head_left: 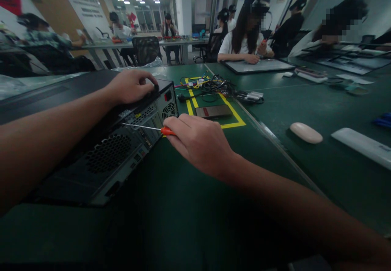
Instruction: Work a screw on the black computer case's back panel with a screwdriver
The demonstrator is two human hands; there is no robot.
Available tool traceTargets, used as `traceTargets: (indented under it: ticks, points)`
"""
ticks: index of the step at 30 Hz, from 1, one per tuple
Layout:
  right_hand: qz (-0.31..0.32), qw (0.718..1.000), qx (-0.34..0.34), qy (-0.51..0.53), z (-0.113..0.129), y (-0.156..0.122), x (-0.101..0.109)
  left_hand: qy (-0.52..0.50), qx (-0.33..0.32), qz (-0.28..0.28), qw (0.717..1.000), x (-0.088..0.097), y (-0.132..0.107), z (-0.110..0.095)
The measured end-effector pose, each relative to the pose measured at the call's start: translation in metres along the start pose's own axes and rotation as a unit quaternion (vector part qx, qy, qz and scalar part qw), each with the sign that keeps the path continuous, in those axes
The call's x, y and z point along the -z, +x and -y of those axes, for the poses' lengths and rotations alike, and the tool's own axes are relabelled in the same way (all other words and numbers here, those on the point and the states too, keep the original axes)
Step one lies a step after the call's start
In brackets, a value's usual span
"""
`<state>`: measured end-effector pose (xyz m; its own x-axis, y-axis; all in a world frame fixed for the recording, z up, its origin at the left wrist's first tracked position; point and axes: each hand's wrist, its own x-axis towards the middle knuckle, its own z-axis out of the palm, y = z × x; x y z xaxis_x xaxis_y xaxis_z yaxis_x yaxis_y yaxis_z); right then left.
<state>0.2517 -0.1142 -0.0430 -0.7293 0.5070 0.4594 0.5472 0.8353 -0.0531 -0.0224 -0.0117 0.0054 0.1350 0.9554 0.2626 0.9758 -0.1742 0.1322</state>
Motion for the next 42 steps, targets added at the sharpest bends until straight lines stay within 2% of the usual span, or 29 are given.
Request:
traceTargets:
  ticks: [5,24,30,34,42]
  points:
    - [0.009,1.000,-0.004,0.004,0.0015,0.0002,0.0025,0.006,0.006,0.003,1.000,-0.0003,0.0001,0.0009]
    - [-0.021,1.000,-0.009,0.019,-0.0001,-0.0012,0.0041,-0.005,-0.005,-0.001,1.000,0.0002,-0.0006,0.0017]
    - [0.001,0.999,-0.034,0.026,0.0034,0.0001,0.0039,-0.002,-0.002,0.001,1.000,0.0005,-0.0001,0.0024]
    - [0.001,0.998,-0.025,0.053,0.0046,-0.0008,0.0030,-0.001,-0.009,-0.003,1.000,0.0002,0.0003,0.0032]
    - [0.003,1.000,-0.012,0.008,0.0027,-0.0012,0.0031,-0.001,-0.016,-0.007,1.000,-0.0013,0.0009,0.0051]
